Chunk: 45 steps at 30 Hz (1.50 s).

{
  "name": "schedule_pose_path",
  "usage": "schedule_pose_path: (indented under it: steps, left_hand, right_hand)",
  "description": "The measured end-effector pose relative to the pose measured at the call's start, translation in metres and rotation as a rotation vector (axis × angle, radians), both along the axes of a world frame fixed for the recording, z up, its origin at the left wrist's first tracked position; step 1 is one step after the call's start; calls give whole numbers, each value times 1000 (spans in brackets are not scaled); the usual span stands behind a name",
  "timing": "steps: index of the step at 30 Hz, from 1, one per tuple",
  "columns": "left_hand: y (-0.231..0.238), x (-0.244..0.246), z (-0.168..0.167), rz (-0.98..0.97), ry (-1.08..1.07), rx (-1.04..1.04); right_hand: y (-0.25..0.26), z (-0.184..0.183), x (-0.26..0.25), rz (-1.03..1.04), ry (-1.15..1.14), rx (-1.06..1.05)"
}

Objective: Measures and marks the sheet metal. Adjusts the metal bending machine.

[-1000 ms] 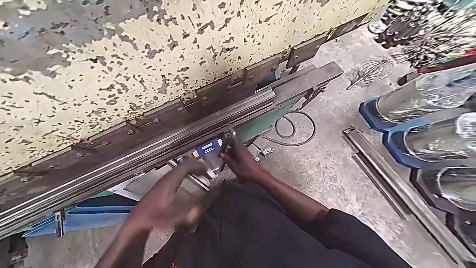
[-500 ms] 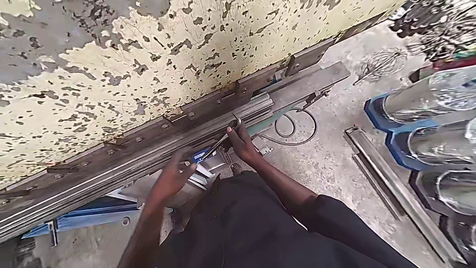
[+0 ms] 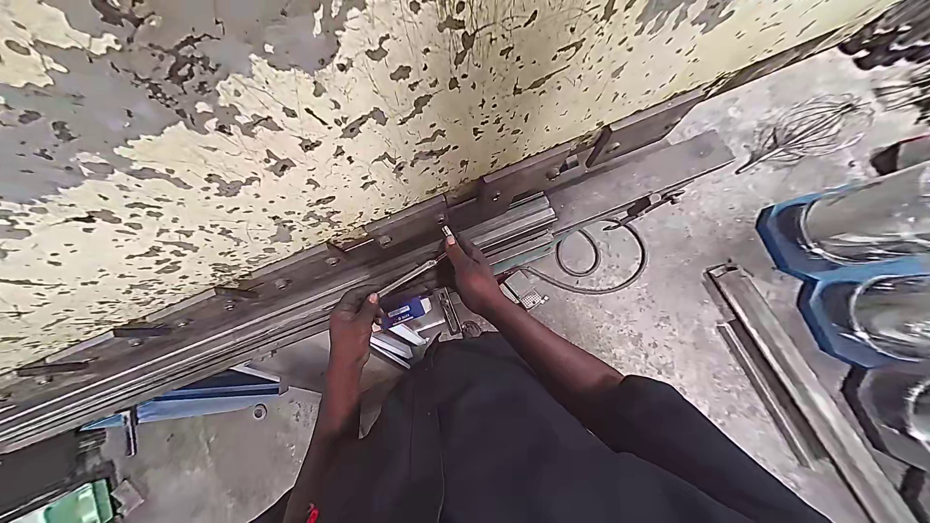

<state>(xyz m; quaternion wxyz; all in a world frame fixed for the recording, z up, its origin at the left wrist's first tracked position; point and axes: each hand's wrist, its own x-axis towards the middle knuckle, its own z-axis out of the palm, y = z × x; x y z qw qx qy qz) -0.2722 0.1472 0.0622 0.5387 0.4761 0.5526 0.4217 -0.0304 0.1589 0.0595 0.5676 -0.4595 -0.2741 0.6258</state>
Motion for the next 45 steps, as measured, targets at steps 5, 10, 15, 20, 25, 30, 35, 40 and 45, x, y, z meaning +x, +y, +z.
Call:
schedule_pose_path:
  steps: [5, 10, 15, 20, 25, 30, 35, 40, 45]
  left_hand:
    - [8, 0, 10, 65, -46, 25]
    - [12, 1, 37, 121, -38, 185]
    - [32, 8, 72, 58, 130, 461]
    - [45, 9, 67, 33, 100, 434]
    - [32, 15, 43, 170, 73, 228]
    - [44, 52, 94, 41, -132, 629]
    - [49, 152, 155, -436, 135, 733]
    - [62, 252, 123, -748, 692, 537]
    - [53, 282, 49, -890, 1333, 723]
  right_hand:
    - [16, -1, -3, 17, 67, -2]
    - [19, 16, -5, 22, 322, -106]
    - [15, 40, -3, 37, 453, -191]
    - [30, 34, -5, 12, 418, -222]
    - [37, 28, -4, 48, 192, -196]
    - [34, 31, 10, 142, 543, -197]
    - [32, 21, 34, 317, 520, -190]
    - [-2, 9, 102, 130, 275, -245]
    - [-37, -36, 180, -208, 74, -349]
